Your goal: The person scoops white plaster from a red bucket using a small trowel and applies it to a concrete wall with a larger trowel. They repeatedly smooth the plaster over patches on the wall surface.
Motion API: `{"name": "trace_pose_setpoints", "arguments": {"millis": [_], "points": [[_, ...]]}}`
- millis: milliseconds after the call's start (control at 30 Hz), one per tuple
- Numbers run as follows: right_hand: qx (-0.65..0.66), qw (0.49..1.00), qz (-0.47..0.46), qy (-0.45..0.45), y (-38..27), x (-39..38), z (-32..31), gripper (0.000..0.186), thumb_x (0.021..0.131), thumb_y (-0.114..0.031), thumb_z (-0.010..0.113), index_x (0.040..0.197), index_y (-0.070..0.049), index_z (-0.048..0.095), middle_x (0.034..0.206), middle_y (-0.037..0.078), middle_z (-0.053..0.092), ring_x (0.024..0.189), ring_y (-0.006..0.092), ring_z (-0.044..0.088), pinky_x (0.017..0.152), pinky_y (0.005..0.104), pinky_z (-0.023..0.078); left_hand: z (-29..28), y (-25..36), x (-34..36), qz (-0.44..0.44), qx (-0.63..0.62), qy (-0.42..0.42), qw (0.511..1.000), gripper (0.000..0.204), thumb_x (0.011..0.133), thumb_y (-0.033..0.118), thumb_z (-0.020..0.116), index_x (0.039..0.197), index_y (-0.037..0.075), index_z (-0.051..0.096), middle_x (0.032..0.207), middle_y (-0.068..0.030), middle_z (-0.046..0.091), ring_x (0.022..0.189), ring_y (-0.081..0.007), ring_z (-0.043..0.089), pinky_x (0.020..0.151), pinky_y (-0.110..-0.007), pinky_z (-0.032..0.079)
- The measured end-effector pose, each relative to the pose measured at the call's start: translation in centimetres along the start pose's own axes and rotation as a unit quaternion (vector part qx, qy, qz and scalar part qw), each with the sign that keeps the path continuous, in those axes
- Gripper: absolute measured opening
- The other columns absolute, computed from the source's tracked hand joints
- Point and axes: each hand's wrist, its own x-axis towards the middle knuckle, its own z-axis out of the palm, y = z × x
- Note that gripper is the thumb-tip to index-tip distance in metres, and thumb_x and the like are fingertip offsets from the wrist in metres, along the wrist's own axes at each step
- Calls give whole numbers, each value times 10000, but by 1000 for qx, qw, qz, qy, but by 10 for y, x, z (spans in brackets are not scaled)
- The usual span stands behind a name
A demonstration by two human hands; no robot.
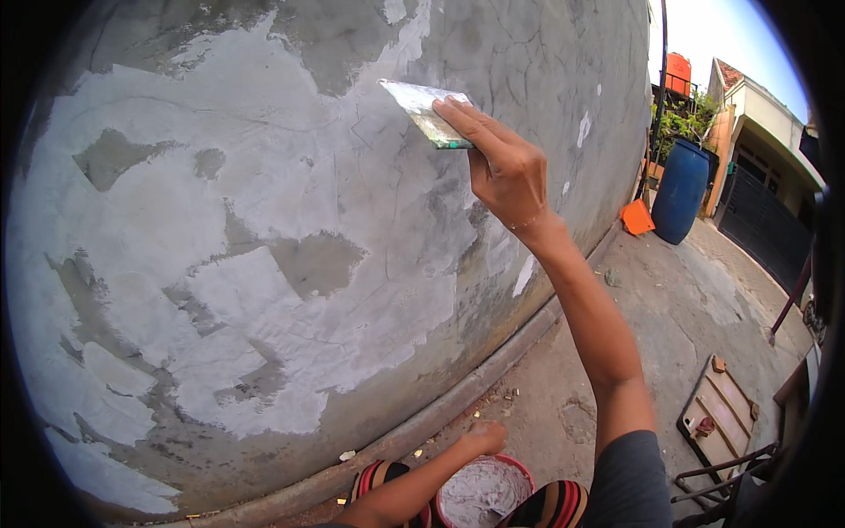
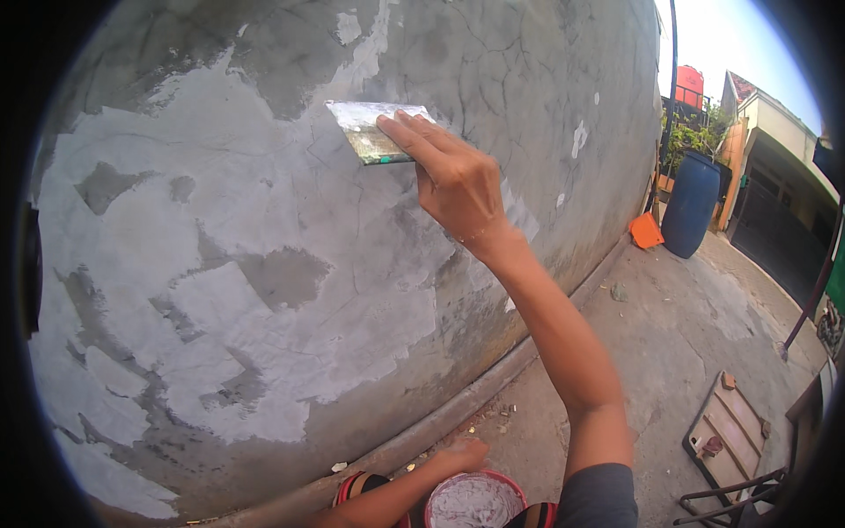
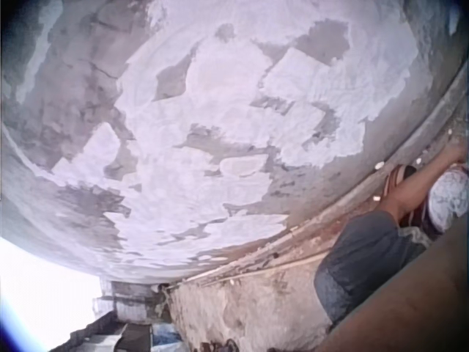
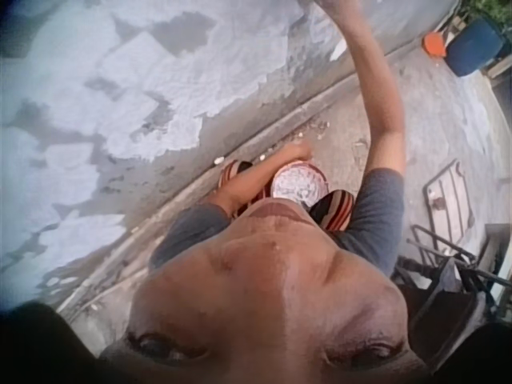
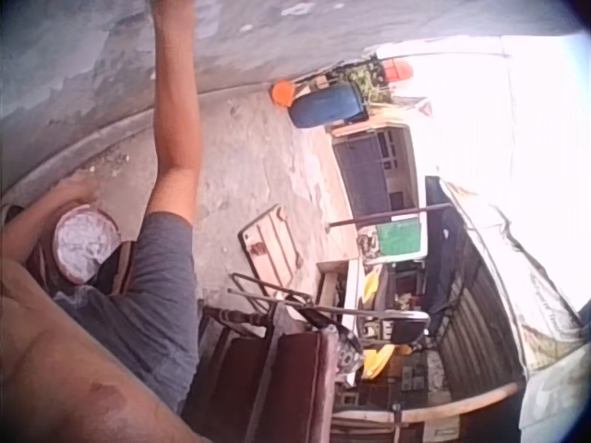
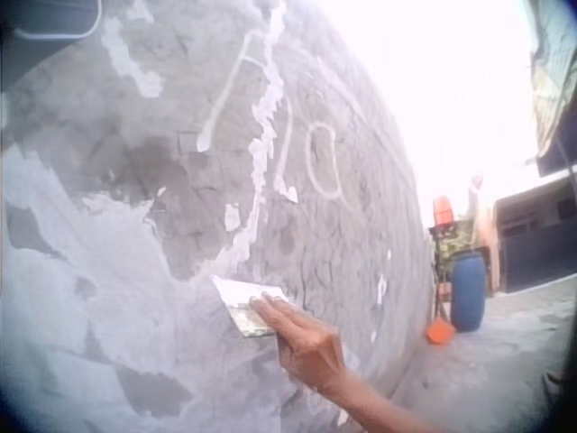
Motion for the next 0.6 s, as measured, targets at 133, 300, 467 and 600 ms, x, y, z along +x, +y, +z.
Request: {"name": "trace_pose_setpoints", "arguments": {"millis": [133, 300, 467, 600], "points": [[-23, 998, 56, -9, -8, 38, 3, 477, 783, 53, 596, 1206, -157, 662, 1093, 58, 705, 743, 229, 697, 577, 298, 514, -6, 9, -1, -6, -2, -20, 1000, 333, 814, 199, 566, 1025, -16, 706, 1082, -251, 672, 1043, -358, 660, 892, -451, 515], [-18, 998, 39, -47, -71, 13, 20, 511, 774, 54, 586, 1236, -157, 637, 1088, 96, 702, 772, 244, 701, 575, 306, 525, 4, -5, 2, 12, 13, 2, 1000, 331, 810, 197, 570, 1025, -17, 705, 1082, -249, 673, 1045, -368, 658, 891, -462, 513], [85, 993, 56, -61, -83, 2, -2, 416, 803, 27, 598, 1196, -100, 648, 952, 145, 708, 705, 247, 681, 527, 312, 486, 1, -5, 1, -10, -15, 11, 1000, 337, 807, 200, 574, 1032, -18, 699, 1085, -254, 669, 1045, -381, 654, 889, -468, 514], [49, 978, 200, -41, -52, 37, -9, 308, 838, -19, 612, 1143, -27, 659, 725, 141, 652, 597, 254, 614, 507, 341, 449, -1, 1, 4, 8, -19, 13, 1000, 349, 808, 212, 583, 1055, -9, 692, 1088, -265, 663, 1041, -382, 654, 888, -478, 514]]}}
